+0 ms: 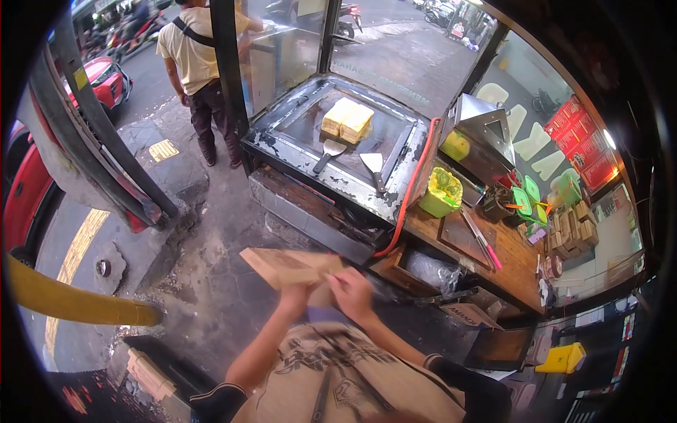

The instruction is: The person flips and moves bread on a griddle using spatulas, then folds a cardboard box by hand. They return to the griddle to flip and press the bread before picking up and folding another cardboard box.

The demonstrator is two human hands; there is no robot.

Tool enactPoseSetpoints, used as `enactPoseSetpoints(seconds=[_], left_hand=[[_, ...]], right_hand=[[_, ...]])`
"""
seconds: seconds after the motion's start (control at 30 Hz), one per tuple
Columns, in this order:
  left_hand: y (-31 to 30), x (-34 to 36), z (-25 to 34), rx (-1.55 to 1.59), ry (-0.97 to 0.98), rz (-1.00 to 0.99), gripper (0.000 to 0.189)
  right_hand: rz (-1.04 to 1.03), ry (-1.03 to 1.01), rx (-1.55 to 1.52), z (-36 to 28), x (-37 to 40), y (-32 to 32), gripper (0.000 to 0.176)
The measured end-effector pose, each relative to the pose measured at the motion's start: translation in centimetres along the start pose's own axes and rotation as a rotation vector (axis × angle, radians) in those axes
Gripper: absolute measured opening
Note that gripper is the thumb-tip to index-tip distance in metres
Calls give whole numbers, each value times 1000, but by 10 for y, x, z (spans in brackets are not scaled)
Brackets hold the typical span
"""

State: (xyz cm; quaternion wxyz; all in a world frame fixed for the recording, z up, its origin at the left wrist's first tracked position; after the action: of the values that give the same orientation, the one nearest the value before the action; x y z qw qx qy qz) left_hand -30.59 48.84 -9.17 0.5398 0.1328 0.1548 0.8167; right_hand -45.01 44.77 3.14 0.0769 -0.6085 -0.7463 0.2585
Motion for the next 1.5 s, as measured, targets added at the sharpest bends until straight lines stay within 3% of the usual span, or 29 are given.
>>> enactPoseSetpoints(seconds=[0.13, 0.23, 0.33, 0.43, 0.5, 0.63, 0.77, 0.83, 0.9, 1.03, 1.1, 1.13, 1.2, 1.27, 1.3, 1.4, 1.5], left_hand=[[15, 9, 21, 270, -171, -3, 28], [6, 11, 9, 298, -147, -36, 30], [2, 14, 3, 101, 5, -100, 31], [11, 20, 21, 305, -129, -13, 31], [9, 20, 20, 175, -161, -35, 28], [3, 27, 11, -134, -76, -80, 23], [-13, 35, -15, -212, -34, -94, 28], [-4, 45, 6, -266, -106, -28, 28], [13, 43, 34, -325, -81, -147, 29], [27, 28, 54, -487, 78, -347, 33], [33, 25, 68, -682, -37, -335, 31], [35, 26, 73, -778, -97, -328, 30], [39, 32, 69, -678, -2, -366, 30], [38, 40, 47, -672, 57, -415, 32], [44, 46, 50, -573, -32, -433, 30], [55, 48, 65, -672, 68, -482, 25], [48, 44, 57, -790, -38, -570, 27]], right_hand=[[5, -74, -20, -13, -7, -2, 9], [35, -121, -20, -15, -4, -2, 8], [74, -201, 26, -23, -1, -3, 6], [70, -289, 112, -22, 5, -2, 5], [24, -318, 151, -23, 10, -3, 6], [-58, -251, 152, -13, 16, 0, 7], [-105, -111, 59, -4, 13, 1, 8], [-131, -55, 32, 1, 10, 2, 9], [-181, 8, 39, 4, 7, 4, 9], [-443, 65, 48, 6, 0, 5, 12], [-583, 121, -2, 7, 0, 5, 16], [-536, 131, 2, 5, -1, 4, 18], [-439, 153, 11, 0, -2, 2, 23], [-312, 106, 121, -10, -5, 1, 25], [-248, 82, 175, -13, -6, 2, 25], [-77, -33, 239, 0, -4, 9, 20], [-65, -48, 226, 14, -4, 9, 15]])
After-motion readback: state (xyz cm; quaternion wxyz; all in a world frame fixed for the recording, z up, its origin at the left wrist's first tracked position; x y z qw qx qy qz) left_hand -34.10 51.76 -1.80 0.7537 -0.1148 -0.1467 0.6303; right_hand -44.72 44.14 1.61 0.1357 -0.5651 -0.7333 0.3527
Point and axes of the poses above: each hand's wrist, its own x-axis away from the middle knuckle, its own y-axis out of the palm, z = x × y, the point moved 4 cm from there along -x, towards the middle knuckle, and after that the axes turned 7 degrees about y, right-handed, at the moved point
